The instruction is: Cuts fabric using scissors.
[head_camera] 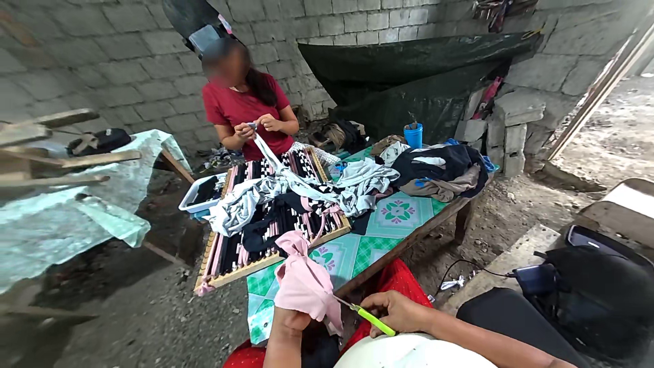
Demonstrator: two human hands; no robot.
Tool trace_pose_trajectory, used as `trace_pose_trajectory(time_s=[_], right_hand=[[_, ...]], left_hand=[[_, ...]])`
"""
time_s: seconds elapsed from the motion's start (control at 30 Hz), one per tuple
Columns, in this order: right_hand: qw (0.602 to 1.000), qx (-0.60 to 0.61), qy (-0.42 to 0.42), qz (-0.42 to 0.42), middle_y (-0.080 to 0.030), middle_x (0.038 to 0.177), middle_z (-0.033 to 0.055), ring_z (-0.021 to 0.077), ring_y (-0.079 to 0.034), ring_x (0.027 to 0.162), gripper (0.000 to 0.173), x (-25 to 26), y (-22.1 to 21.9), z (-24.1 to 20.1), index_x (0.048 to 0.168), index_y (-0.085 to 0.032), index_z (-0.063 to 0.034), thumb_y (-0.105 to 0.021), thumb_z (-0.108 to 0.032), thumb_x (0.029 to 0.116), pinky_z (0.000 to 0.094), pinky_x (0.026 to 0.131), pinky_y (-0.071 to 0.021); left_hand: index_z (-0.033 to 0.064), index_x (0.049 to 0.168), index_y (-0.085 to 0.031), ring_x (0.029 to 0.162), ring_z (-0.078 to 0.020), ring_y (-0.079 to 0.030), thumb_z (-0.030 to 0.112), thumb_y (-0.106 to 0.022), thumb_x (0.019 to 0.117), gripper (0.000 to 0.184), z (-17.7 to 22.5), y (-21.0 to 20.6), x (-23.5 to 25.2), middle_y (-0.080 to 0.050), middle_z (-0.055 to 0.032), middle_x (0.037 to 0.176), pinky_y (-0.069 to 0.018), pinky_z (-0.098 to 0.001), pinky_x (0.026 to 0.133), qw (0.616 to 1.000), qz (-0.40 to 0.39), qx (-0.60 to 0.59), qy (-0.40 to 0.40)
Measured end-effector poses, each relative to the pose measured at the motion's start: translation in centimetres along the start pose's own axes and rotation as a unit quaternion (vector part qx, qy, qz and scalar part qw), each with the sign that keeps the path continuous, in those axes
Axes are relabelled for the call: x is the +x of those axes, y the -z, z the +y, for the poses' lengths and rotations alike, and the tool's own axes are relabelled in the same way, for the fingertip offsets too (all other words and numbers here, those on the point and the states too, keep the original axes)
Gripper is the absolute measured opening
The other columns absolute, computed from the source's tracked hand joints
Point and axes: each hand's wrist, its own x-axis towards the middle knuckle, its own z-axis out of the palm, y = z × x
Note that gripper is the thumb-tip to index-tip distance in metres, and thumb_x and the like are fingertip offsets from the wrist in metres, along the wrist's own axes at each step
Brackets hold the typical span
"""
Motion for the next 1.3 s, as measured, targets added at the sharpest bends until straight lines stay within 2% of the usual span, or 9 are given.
trace_pose_trajectory(time_s=[0.07,0.13,0.17,0.43,0.73,0.93,1.07,1.2,1.3], right_hand=[[1.0,-0.027,0.0,0.001,-0.071,0.105,0.0093,0.0051,-0.065,0.083,0.044,0.2,0.1,0.3,0.127,-0.066,0.0009,-0.081,-0.008,0.0862,0.0232,0.079,-0.0548],[0.999,-0.037,0.002,-0.001,-0.071,0.105,0.0102,0.0061,-0.064,0.083,0.044,0.4,0.2,0.7,0.127,-0.066,0.001,-0.08,-0.01,0.0869,0.0245,0.08,-0.0546],[0.999,-0.037,-0.001,-0.002,-0.071,0.104,0.0099,0.006,-0.064,0.083,0.043,0.4,0.2,0.7,0.126,-0.066,0.0011,-0.08,-0.01,0.0871,0.0247,0.079,-0.0546],[0.998,-0.024,-0.009,-0.053,-0.071,0.099,0.0092,0.0089,-0.067,0.083,0.053,0.7,0.9,0.5,0.129,-0.058,0.0028,-0.082,-0.012,0.0842,0.0272,0.079,-0.056],[0.994,0.07,-0.027,-0.074,-0.071,0.094,0.002,0.0094,-0.069,0.08,0.051,1.3,0.8,0.2,0.127,-0.055,-0.0033,-0.078,-0.015,0.0833,0.0295,0.074,-0.0601],[0.993,0.106,0.017,-0.05,-0.07,0.089,-0.0044,0.0014,-0.065,0.075,0.047,1.8,0.5,1.0,0.123,-0.06,-0.0031,-0.079,-0.018,0.0817,0.0217,0.072,-0.056],[0.995,0.093,-0.007,-0.037,-0.069,0.088,-0.0039,0.0012,-0.064,0.073,0.041,1.6,0.4,0.7,0.12,-0.063,-0.0017,-0.078,-0.009,0.0823,0.0215,0.071,-0.056],[0.997,0.068,-0.028,-0.037,-0.068,0.086,-0.0031,0.0012,-0.062,0.072,0.039,1.4,0.7,1.0,0.117,-0.065,-0.002,-0.08,-0.011,0.0829,0.0215,0.07,-0.0545],[0.995,0.076,-0.026,-0.066,-0.069,0.086,-0.0031,0.0036,-0.066,0.074,0.051,1.3,0.8,1.1,0.124,-0.058,-0.0042,-0.081,-0.02,0.0813,0.0243,0.072,-0.0573]], left_hand=[[0.0196,0.096,-0.077,0.082,-0.021,-0.076,0.063,-0.046,0.0963,0.054,0.1,0.7,-0.1,-0.078,-0.0081,0.092,-0.0639,-0.0408,0.07,0.993,-0.096,-0.069,0.0],[0.0197,0.101,-0.079,0.09,-0.0215,-0.076,0.061,-0.068,0.0828,0.046,0.1,1.1,0.2,-0.078,-0.0076,0.099,-0.0637,-0.0426,0.077,0.979,-0.171,-0.105,-0.027],[0.0186,0.104,-0.079,0.094,-0.0224,-0.076,0.058,-0.071,0.0816,0.046,0.1,1.1,0.2,-0.078,-0.0082,0.102,-0.0633,-0.0438,0.081,0.973,-0.195,-0.121,-0.032],[0.0137,0.116,-0.076,0.109,-0.0263,-0.072,0.061,-0.06,0.0892,0.057,-0.6,0.5,0.0,-0.075,-0.012,0.116,-0.0596,-0.0471,0.092,0.934,-0.312,-0.171,0.024],[0.0148,0.115,-0.076,0.108,-0.0268,-0.072,0.065,-0.056,0.0905,0.059,-0.8,-0.5,-0.3,-0.075,-0.012,0.115,-0.0599,-0.048,0.091,0.943,-0.281,-0.172,0.045],[0.0139,0.117,-0.075,0.109,-0.0266,-0.072,0.064,-0.057,0.0918,0.059,-1.2,-1.0,-0.8,-0.074,-0.0126,0.116,-0.0598,-0.0474,0.092,0.943,-0.284,-0.167,0.052],[0.0136,0.117,-0.075,0.108,-0.0271,-0.072,0.063,-0.058,0.0915,0.058,-1.1,-1.0,-0.9,-0.075,-0.0128,0.116,-0.0601,-0.048,0.091,0.94,-0.286,-0.172,0.063],[0.0146,0.117,-0.075,0.109,-0.0254,-0.072,0.064,-0.054,0.0933,0.058,-1.0,-1.4,-1.0,-0.075,-0.0115,0.116,-0.0601,-0.0467,0.091,0.94,-0.296,-0.163,0.055],[0.0152,0.113,-0.076,0.103,-0.0259,-0.073,0.068,-0.057,0.089,0.061,-1.3,-1.1,-1.2,-0.076,-0.0113,0.112,-0.0611,-0.0467,0.088,0.949,-0.265,-0.157,0.07]])
